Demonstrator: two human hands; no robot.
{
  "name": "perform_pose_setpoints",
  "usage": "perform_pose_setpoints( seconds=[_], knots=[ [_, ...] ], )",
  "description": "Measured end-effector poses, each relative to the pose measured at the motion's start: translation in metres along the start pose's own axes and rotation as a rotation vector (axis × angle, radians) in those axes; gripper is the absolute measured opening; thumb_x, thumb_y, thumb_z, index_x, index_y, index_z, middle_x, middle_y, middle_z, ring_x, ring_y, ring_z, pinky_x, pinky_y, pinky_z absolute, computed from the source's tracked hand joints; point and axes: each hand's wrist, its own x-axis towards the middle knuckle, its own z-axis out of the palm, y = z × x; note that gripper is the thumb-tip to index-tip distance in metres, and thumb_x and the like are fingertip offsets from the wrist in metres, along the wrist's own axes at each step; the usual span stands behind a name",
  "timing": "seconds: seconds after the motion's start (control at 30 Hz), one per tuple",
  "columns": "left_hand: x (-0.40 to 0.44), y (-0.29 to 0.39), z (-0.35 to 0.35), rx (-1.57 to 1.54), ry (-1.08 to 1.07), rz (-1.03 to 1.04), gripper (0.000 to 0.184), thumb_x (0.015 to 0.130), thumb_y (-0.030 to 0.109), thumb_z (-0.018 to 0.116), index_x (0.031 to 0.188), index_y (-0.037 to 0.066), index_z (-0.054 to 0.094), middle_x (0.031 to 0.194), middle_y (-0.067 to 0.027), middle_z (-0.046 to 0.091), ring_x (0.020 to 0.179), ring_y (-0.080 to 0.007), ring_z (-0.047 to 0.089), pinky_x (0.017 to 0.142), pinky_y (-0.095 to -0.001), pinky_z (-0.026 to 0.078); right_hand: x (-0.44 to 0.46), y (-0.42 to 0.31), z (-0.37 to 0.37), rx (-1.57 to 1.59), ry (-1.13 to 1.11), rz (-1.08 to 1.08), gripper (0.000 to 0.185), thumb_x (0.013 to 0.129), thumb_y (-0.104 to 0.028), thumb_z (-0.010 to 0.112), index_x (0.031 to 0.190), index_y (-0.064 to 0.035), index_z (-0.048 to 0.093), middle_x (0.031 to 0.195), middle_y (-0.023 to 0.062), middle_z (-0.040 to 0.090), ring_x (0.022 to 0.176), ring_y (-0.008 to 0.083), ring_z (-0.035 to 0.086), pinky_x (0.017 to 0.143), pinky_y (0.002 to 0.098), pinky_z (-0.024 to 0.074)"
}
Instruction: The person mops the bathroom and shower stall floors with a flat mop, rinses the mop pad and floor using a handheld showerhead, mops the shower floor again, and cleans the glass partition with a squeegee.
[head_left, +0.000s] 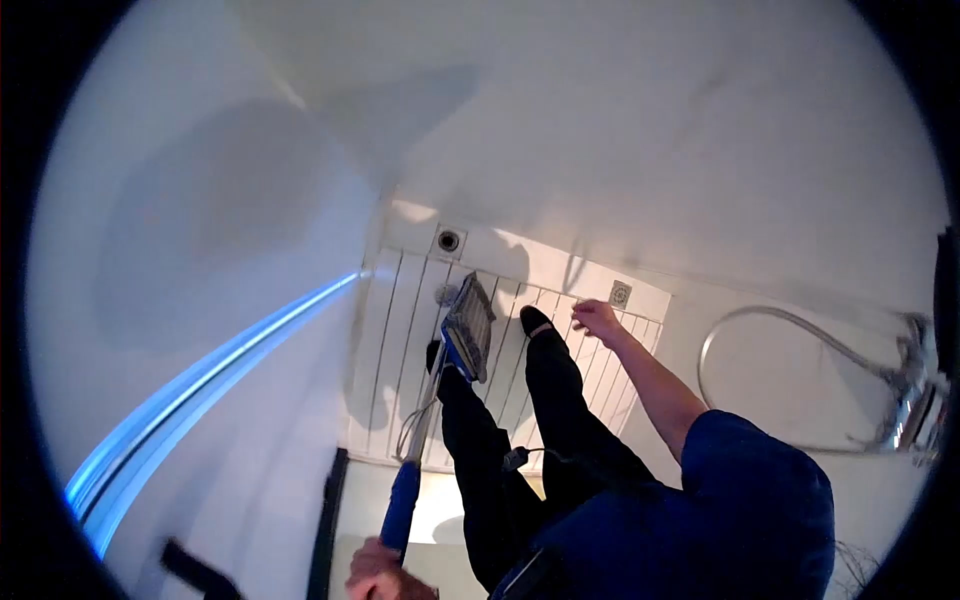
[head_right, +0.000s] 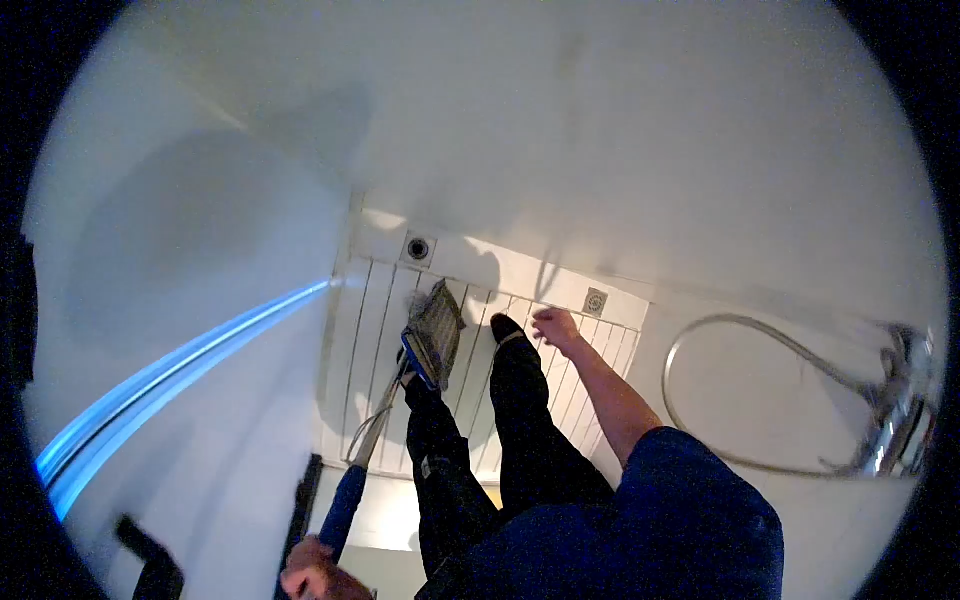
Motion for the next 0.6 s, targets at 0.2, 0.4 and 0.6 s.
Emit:
perform_pose_setpoints(
  seconds=[0.2, 0.4, 0.6],
  knots=[
    [0.035, 0.038, 0.020, -1.034, -0.371, 0.170, 0.010, 0.079, 0.004, 0.054, 0.076, 0.004, 0.045, 0.072, -0.0079, 0.050, 0.066, -0.0165, 0.047, 0.066, -0.0293, 0.042, -0.152, 0.080, -0.067, 0.211, 0.026, 0.031, 0.023, 0.077, -0.015, 0.059, 0.096, -0.0003, 0.058, 0.078, 0.0075, 0.062, 0.062, 0.0155, 0.060, 0.045, 0.0258, 0.0449],
    [0.060, 0.087, 0.069, -1.044, -0.694, 0.452, 0.012, 0.076, 0.003, 0.060, 0.079, 0.003, 0.048, 0.074, -0.0059, 0.053, 0.066, -0.0136, 0.050, 0.062, -0.0272, 0.045, -0.296, 0.112, -0.117, 0.444, 0.400, 0.187, 0.020, 0.073, -0.012, 0.058, 0.090, -0.0025, 0.062, 0.075, 0.0079, 0.063, 0.064, 0.0190, 0.064, 0.045, 0.0285, 0.0476],
    [0.135, 0.165, 0.114, -0.838, -0.941, 0.634, 0.019, 0.078, 0.019, 0.058, 0.083, 0.002, 0.054, 0.078, -0.0106, 0.058, 0.061, -0.0237, 0.052, 0.063, -0.0377, 0.045, -0.403, 0.146, -0.243, 0.993, 0.944, -0.191, 0.011, 0.075, -0.017, 0.060, 0.072, -0.0064, 0.057, 0.069, 0.0045, 0.060, 0.055, 0.0158, 0.059, 0.040, 0.0258, 0.0403]
  ],
)
